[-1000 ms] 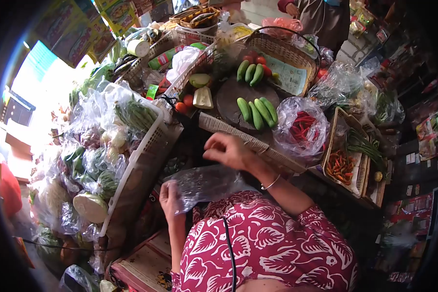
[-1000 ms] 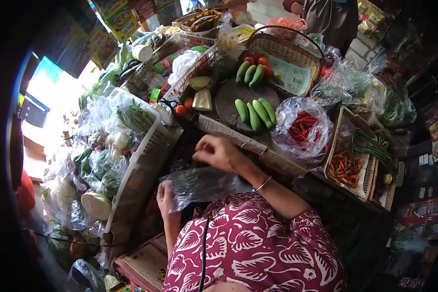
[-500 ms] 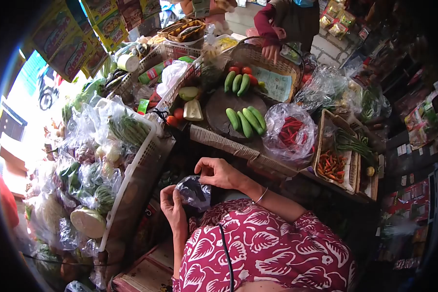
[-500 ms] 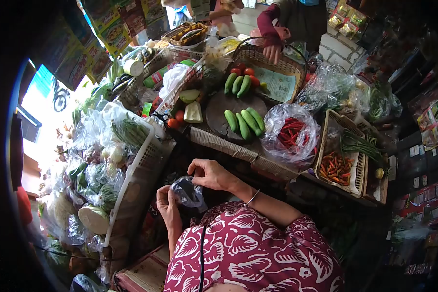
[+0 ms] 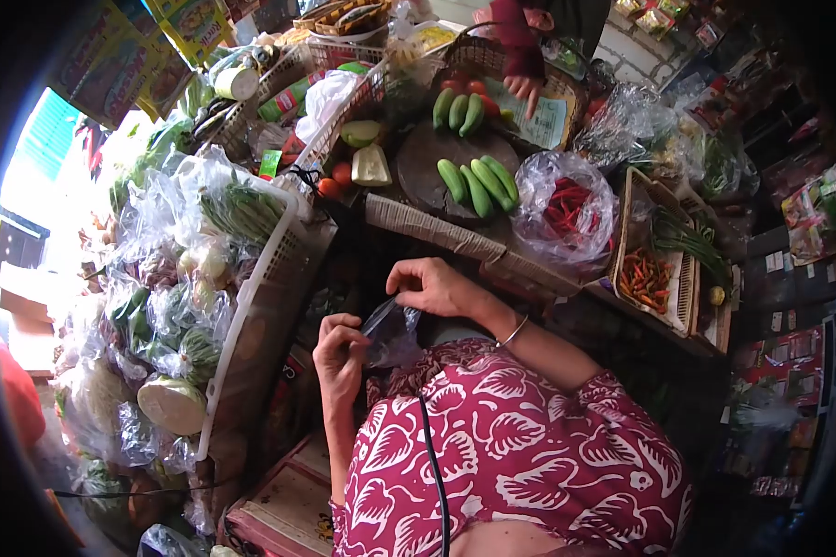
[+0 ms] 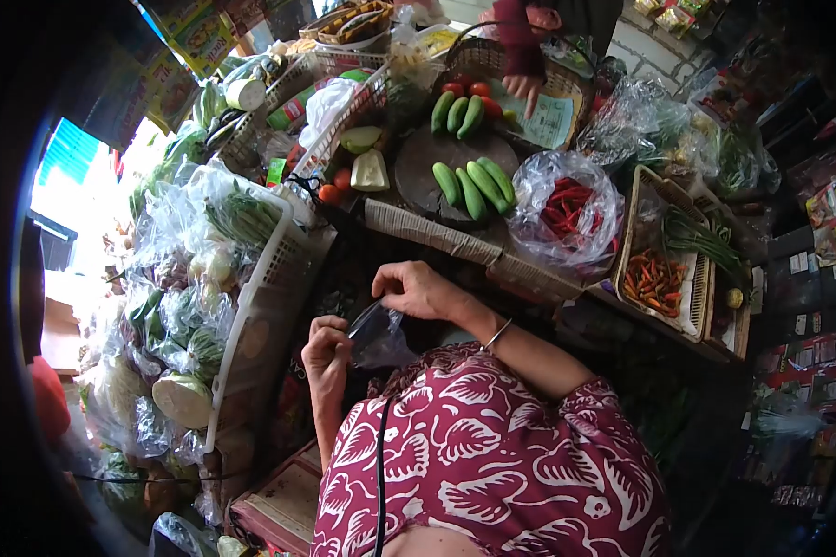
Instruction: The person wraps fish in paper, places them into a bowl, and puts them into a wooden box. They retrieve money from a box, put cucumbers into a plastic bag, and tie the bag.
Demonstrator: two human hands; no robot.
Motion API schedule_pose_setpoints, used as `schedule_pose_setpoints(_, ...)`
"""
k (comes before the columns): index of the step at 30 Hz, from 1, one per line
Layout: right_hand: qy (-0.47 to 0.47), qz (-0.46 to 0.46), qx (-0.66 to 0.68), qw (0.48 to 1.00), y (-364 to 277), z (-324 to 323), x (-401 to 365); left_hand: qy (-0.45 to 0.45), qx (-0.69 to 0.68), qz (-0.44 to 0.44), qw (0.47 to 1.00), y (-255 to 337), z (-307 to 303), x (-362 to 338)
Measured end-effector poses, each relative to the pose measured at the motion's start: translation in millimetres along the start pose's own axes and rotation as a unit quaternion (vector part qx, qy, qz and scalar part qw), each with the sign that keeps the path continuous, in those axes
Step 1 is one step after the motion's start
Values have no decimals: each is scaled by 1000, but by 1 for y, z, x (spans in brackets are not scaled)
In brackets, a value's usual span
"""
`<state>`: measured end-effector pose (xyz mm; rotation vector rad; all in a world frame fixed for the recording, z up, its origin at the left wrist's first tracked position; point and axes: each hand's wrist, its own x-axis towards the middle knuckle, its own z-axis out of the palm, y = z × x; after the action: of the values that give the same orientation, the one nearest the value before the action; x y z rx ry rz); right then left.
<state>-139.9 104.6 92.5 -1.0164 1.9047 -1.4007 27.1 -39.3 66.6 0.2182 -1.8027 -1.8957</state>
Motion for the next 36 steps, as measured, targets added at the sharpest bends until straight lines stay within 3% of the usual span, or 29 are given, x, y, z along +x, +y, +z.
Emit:
schedule_pose_setpoints(2, -92, 21, -13, 995, -4, -21, 0, -71, 72, -102, 990, 15, 2, 1)
schedule_pose_setpoints(3, -125, 50, 23, 991, -4, -34, -1, -74, 112, -110, 985, 16, 3, 1)
schedule_pose_setpoints(5, 5, -37, -101, 994, 9, -67, 4, -46, 123, -139, 982, 10, -3, -1)
schedule_pose_setpoints(6, 77, 23, -133, 988, 15, -88, 8, -18, 132, -161, 978, 4, -7, -3)
schedule_pose_setpoints(7, 148, 25, -143, 978, 35, -112, 18, -19, 164, -94, 982, -5, -13, -4)
schedule_pose_setpoints(9, 268, -84, -229, 932, 68, -165, 49, 2, 185, -87, 979, -1, -14, -1)
schedule_pose_setpoints(11, 322, -32, -272, 906, 92, -205, 88, 13, 224, -86, 971, 9, -13, 5)
schedule_pose_setpoints(12, 301, 20, -246, 921, 108, -224, 109, 20, 226, -84, 970, 13, -10, 7)
schedule_pose_setpoints(14, 359, 47, -411, 837, 95, -218, 139, 37, 207, -120, 970, 19, -1, 13)
schedule_pose_setpoints(16, 345, 151, -370, 849, 109, -229, 184, 42, 187, -140, 972, 20, 5, 20)
schedule_pose_setpoints(18, 371, 240, -331, 834, 91, -218, 210, 48, 233, -90, 967, 16, 11, 24)
schedule_pose_setpoints(20, 364, 290, -328, 822, 95, -223, 228, 63, 233, -103, 965, 17, 20, 31)
schedule_pose_setpoints(23, 417, 285, -285, 815, 94, -231, 224, 93, 215, -115, 965, 15, 27, 41)
schedule_pose_setpoints(27, 490, 182, -310, 794, 167, -265, 234, 114, 211, -123, 963, 5, 37, 50)
schedule_pose_setpoints(28, 497, 123, -283, 811, 178, -269, 231, 118, 200, -132, 964, 5, 40, 54)
schedule_pose_setpoints(31, 510, 53, -261, 818, 155, -264, 227, 128, 218, -119, 960, 4, 47, 63)
schedule_pose_setpoints(32, 507, 52, -261, 820, 151, -266, 236, 131, 218, -119, 960, 1, 48, 66)
schedule_pose_setpoints(35, 394, 194, -419, 794, 129, -254, 255, 130, 206, -96, 965, -5, 51, 70)
schedule_pose_setpoints(36, 396, 189, -420, 795, 115, -252, 252, 130, 202, -99, 966, -2, 53, 74)
